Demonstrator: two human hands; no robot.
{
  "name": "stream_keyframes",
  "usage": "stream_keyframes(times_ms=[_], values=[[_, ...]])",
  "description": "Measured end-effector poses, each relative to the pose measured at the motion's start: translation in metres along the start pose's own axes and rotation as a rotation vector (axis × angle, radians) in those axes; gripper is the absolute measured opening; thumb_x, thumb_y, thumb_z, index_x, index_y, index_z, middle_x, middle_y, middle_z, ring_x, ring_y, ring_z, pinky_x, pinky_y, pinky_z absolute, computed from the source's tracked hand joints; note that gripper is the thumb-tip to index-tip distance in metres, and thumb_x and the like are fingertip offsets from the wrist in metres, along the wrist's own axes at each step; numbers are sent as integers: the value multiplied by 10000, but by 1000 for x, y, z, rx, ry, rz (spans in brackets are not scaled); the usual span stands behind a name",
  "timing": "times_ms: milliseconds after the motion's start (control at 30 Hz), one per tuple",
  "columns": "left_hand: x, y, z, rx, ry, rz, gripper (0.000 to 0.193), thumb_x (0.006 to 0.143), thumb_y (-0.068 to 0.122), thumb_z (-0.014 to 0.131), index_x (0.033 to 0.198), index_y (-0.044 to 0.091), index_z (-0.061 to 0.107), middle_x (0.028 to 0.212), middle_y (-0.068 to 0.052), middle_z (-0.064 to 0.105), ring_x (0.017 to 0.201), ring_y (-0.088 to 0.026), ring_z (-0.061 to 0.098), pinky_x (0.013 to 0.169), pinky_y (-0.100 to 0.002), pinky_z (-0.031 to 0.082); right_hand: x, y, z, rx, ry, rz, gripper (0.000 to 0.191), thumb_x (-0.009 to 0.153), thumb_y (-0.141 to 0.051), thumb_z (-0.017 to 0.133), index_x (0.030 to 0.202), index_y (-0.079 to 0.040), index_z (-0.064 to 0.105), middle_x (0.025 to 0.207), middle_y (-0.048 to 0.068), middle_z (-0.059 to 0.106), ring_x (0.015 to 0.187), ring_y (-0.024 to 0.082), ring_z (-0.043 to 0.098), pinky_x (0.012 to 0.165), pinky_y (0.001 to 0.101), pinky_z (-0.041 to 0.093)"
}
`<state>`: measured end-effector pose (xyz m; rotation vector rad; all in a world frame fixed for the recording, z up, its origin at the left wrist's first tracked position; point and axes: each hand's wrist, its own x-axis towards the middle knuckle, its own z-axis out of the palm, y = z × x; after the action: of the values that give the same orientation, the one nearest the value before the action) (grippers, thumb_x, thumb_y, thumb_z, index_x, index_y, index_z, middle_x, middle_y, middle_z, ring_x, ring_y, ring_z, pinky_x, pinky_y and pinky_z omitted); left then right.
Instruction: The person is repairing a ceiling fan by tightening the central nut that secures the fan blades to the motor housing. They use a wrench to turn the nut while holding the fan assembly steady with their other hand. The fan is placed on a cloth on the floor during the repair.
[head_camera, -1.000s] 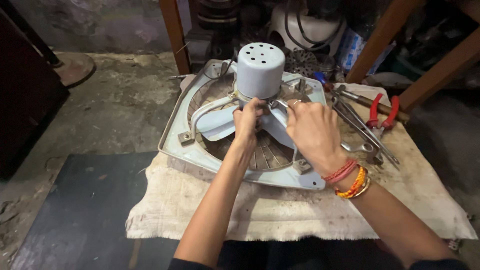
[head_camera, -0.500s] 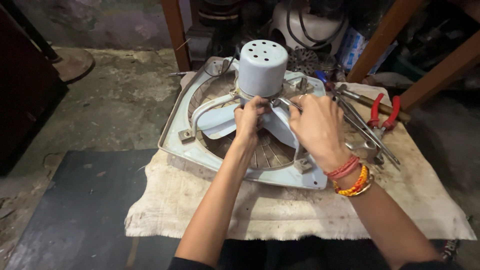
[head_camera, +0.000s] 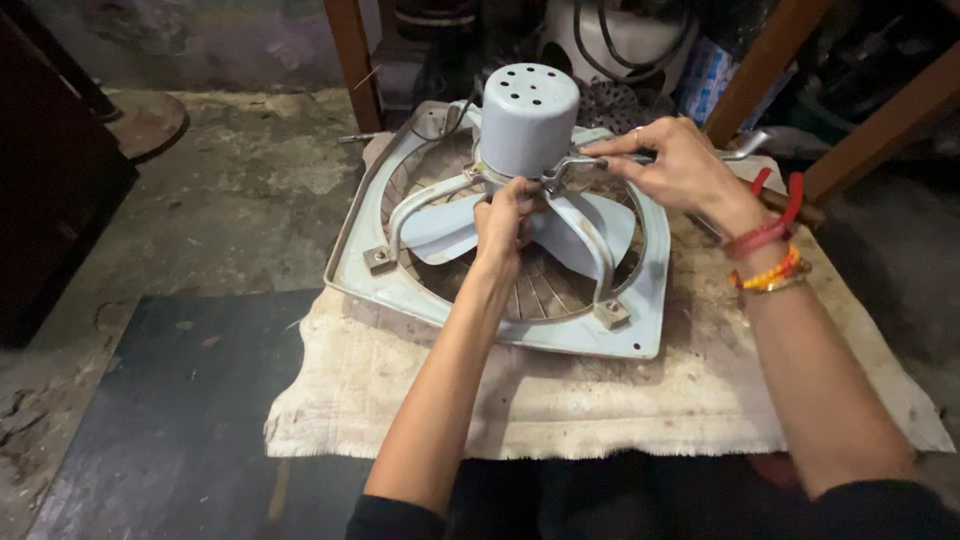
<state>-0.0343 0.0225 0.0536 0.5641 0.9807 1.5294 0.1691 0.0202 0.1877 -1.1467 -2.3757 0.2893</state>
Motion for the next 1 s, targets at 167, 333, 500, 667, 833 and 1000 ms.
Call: stream_keyframes(times_ms=[167,333,500,667,833,1000], values=[[4,0,-4,34,-9,1,241,749,251,710,778,12,695,610,-23,637,397,-77,386,380,-258,271,26,60,7,129,-211,-18,345,909,-124,727,1231,-239,770,1041,75,807,893,146,699,868,332,562],[5,3,-4,74,-7,14,278,748,257,731,749,-18,687,588,-15,576,393,-82,366,372,-266,252,60,71,-4,246,-376,-239,358,895,-113,717,1249,-157,750,1120,50,789,933,95,682,862,294,549],[2,10,-1,45,-9,2,244,725,230,714,789,-2,676,657,-68,694,401,-81,396,376,-263,257,79,51,-15,172,-565,289,371,892,-126,719,1253,-185,783,773,101,704,500,150,510,435,334,438],[2,12,0,21,-1,5,242,716,246,689,775,12,673,645,-86,704,380,-78,355,361,-260,241,91,45,-13,209,-608,287,357,840,-93,707,1185,-142,785,756,-19,715,484,95,481,383,315,400],[5,10,4,42,39,11,247,708,241,702,772,6,663,642,-101,699,380,-93,361,364,-275,249,76,65,-3,216,-501,245,327,882,-142,728,1203,-168,785,685,3,673,502,69,426,429,274,330],[10,7,5,42,85,9,233,700,250,663,768,32,713,637,-72,701,381,-91,385,370,-266,274,33,62,15,287,-245,201,268,890,-139,744,1152,-167,793,715,11,717,505,48,457,465,251,354]])
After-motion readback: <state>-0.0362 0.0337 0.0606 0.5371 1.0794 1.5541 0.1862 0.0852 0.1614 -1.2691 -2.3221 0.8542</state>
